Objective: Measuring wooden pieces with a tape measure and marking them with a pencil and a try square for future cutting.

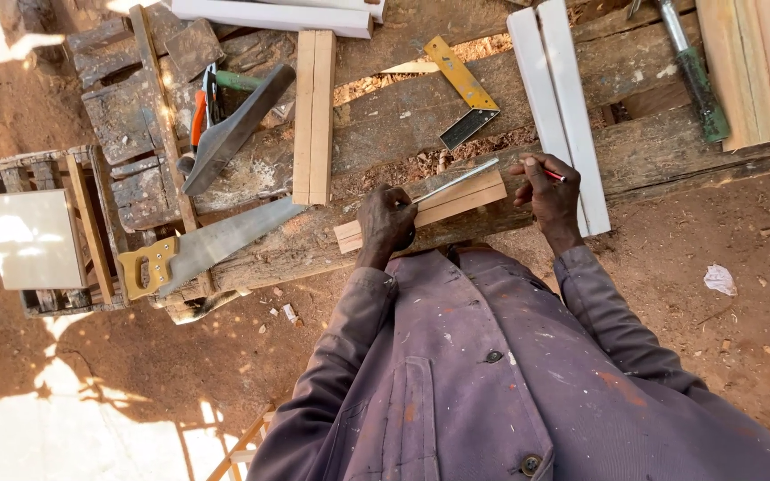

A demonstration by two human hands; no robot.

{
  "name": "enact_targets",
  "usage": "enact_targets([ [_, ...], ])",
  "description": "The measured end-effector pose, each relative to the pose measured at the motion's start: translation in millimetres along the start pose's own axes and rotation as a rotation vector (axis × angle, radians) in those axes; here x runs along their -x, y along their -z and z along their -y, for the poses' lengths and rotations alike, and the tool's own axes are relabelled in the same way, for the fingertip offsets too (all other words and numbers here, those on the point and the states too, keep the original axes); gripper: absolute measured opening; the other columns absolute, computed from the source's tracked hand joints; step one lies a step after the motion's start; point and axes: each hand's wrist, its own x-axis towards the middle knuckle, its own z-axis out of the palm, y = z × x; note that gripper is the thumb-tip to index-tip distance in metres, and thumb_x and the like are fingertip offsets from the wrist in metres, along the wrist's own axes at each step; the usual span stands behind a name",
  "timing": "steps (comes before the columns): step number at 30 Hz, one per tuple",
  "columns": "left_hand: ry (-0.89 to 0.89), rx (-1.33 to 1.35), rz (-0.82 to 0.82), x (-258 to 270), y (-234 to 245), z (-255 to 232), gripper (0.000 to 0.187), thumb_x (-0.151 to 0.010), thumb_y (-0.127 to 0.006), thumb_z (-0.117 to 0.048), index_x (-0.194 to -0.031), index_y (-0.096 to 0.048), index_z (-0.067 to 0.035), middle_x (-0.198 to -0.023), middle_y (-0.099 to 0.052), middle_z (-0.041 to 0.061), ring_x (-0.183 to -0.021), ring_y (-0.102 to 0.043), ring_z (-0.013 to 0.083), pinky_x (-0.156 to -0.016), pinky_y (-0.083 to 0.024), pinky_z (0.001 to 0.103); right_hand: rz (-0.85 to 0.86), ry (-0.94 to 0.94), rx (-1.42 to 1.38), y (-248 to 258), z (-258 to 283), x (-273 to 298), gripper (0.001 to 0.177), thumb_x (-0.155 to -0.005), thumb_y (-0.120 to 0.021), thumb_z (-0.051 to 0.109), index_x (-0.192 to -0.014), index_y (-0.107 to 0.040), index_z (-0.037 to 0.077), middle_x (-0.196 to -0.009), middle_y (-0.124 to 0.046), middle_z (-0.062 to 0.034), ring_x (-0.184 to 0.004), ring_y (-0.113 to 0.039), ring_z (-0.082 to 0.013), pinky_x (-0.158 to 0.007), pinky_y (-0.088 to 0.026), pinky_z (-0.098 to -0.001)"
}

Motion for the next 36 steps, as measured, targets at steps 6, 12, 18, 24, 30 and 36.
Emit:
enact_targets([
  [6, 0.049, 0.235, 0.187, 8, 31, -11, 0.016, -0.068, -0.081, -0.035, -0.078, -0.08, -0.022, -0.076, -0.072, 0.007, -0.085, -0.072, 0.0339, -0.074, -0.055, 0.043, 0.145, 0.044, 0.068, 8, 17, -16, 0.021, -0.104, -0.076, 0.014, -0.116, -0.073, -0.003, -0.082, -0.07, -0.0215, -0.061, -0.071, -0.0208, -0.051, -0.063, -0.0307],
  [12, 0.181, 0.243, 0.28, 20, 34, 6, 0.017, -0.061, -0.082, -0.038, -0.071, -0.08, -0.025, -0.067, -0.072, 0.007, -0.079, -0.073, 0.0309, -0.071, -0.055, 0.038, 0.261, -0.031, 0.123, 1, 18, -4, 0.014, -0.092, -0.078, 0.0, -0.102, -0.072, -0.006, -0.071, -0.067, -0.0161, -0.059, -0.068, -0.0151, -0.053, -0.062, -0.0252],
  [18, 0.257, 0.158, 0.336, 18, 38, 1, 0.015, -0.059, -0.083, -0.035, -0.069, -0.08, -0.023, -0.07, -0.073, 0.012, -0.08, -0.073, 0.0346, -0.074, -0.057, 0.039, 0.123, -0.017, 0.166, 9, -22, 6, 0.015, -0.1, -0.078, 0.009, -0.105, -0.074, -0.005, -0.08, -0.071, -0.0199, -0.063, -0.071, -0.0178, -0.05, -0.064, -0.0297],
  [24, 0.263, 0.105, 0.366, -6, 41, 5, 0.014, -0.065, -0.078, -0.033, -0.072, -0.082, -0.021, -0.076, -0.073, 0.018, -0.089, -0.072, 0.0422, -0.081, -0.055, 0.046, 0.189, 0.082, 0.276, 1, -19, -4, 0.019, -0.094, -0.081, 0.009, -0.107, -0.076, -0.003, -0.085, -0.071, -0.0226, -0.071, -0.072, -0.0219, -0.056, -0.063, -0.0316],
  [30, 0.268, 0.014, 0.312, -20, 25, 8, 0.015, -0.06, -0.078, -0.031, -0.071, -0.081, -0.02, -0.073, -0.072, 0.02, -0.085, -0.072, 0.0439, -0.076, -0.056, 0.048, 0.262, 0.141, 0.387, -9, -37, -32, 0.01, -0.086, -0.075, -0.002, -0.096, -0.077, -0.002, -0.071, -0.068, -0.0197, -0.057, -0.068, -0.0222, -0.044, -0.056, -0.0303],
  [36, 0.245, -0.004, 0.283, -20, 39, -2, 0.016, -0.058, -0.08, -0.03, -0.07, -0.08, -0.02, -0.073, -0.071, 0.021, -0.085, -0.072, 0.0429, -0.074, -0.057, 0.047, 0.299, 0.019, 0.293, -22, -3, -30, 0.01, -0.084, -0.073, -0.004, -0.093, -0.074, -0.004, -0.064, -0.063, -0.017, -0.054, -0.068, -0.0203, -0.045, -0.058, -0.0269],
])
